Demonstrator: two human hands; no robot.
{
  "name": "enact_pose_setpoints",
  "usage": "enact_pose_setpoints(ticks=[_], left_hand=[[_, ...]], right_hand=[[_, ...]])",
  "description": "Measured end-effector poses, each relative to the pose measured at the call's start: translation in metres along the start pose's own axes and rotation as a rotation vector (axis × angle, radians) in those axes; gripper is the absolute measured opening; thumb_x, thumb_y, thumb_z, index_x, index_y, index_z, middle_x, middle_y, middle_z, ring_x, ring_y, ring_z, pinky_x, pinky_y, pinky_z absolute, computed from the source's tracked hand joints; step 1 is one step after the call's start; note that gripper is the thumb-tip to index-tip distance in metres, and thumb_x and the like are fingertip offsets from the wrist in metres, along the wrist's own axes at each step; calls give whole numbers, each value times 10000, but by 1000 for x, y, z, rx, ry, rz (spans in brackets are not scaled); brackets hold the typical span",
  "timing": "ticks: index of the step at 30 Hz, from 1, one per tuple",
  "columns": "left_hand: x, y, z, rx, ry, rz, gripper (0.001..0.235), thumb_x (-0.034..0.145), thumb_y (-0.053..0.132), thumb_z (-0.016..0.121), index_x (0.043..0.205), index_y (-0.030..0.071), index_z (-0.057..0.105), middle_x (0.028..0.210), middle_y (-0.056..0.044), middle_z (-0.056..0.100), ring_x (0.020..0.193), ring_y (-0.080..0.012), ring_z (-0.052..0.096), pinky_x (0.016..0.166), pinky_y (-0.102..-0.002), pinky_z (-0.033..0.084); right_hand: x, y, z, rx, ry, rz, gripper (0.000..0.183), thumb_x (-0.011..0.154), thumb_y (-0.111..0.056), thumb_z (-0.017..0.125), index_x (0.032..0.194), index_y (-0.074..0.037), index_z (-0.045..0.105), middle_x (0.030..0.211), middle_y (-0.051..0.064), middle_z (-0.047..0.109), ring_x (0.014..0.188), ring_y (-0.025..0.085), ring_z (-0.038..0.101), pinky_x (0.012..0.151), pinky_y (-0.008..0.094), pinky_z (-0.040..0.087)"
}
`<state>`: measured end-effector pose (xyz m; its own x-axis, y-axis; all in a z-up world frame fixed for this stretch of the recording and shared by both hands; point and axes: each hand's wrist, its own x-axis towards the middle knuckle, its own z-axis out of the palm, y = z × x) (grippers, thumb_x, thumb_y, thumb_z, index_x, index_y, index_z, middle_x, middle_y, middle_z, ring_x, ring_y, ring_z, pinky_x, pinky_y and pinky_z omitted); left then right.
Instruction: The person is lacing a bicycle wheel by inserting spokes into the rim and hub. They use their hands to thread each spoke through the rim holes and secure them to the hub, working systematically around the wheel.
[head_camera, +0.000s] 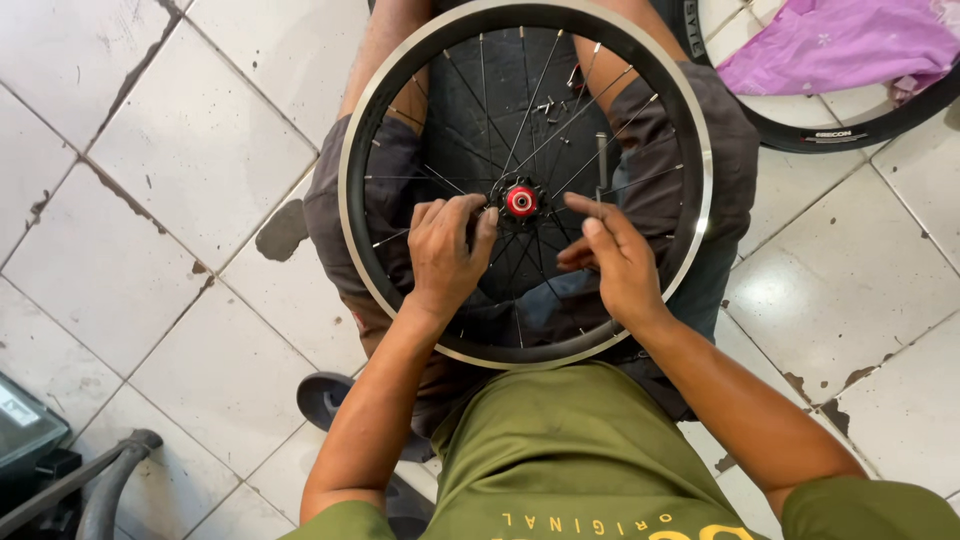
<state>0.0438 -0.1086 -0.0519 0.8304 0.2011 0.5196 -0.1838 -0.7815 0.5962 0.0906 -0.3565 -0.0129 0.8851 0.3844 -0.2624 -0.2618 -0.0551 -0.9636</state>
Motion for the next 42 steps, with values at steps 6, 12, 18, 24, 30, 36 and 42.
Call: enact_pose_setpoints(ticks=[6,12,18,24,30,36,42], left_hand=[[3,12,-1,56,-52,-35,131,1131,248,751,1072,132,761,736,-38,671,668,-256,713,721,-390,588],[27,21,-22,272,-85,-9,54,1097,196,757,1067,152,765,852,-21,654,743,-267,690,715,-404,534],[100,50,39,160,-134,184,45,1093,195,751,1084,152,759,921,-24,649,815,-269,732,711,-366,591],[126,32,170,457,-300,164,115,983,200,706,904,118,693,740,-67,683,711,-321,770,582,-464,606],[124,33,173,321,-393,204,177,1035,258,673,915,140,616,618,-91,646,585,-369,740,518,-522,570],[155,55,151,254,-498,422,171,1065,314,623,922,219,617,587,-85,696,548,-384,769,510,-554,582],[148,67,113,184,-600,635,245,976,217,668,744,294,655,552,-63,715,556,-315,772,519,-431,591]], right_hand=[[23,32,-1,14,-6,131,439,1219,-291,533,1525,-47,732,761,254,792,685,340,837,666,430,712],[9,21,6,-79,40,71,399,1197,-270,575,1455,-57,794,766,213,842,721,282,862,696,401,711],[-5,-2,11,2,148,-136,443,1251,-279,487,1520,-34,740,1009,288,854,907,380,873,799,523,728],[-14,48,-20,476,222,-143,470,1253,-259,471,1569,57,617,1041,267,838,810,324,864,713,456,755],[-20,19,-86,246,436,-88,460,1257,-319,415,1562,-35,609,731,159,686,480,224,652,441,277,533],[11,-3,-116,459,247,51,442,1212,-246,522,1605,-65,611,605,77,482,368,114,336,336,216,320],[-41,14,-65,421,225,198,421,1190,-224,544,1485,41,687,609,219,597,333,293,533,297,354,408]])
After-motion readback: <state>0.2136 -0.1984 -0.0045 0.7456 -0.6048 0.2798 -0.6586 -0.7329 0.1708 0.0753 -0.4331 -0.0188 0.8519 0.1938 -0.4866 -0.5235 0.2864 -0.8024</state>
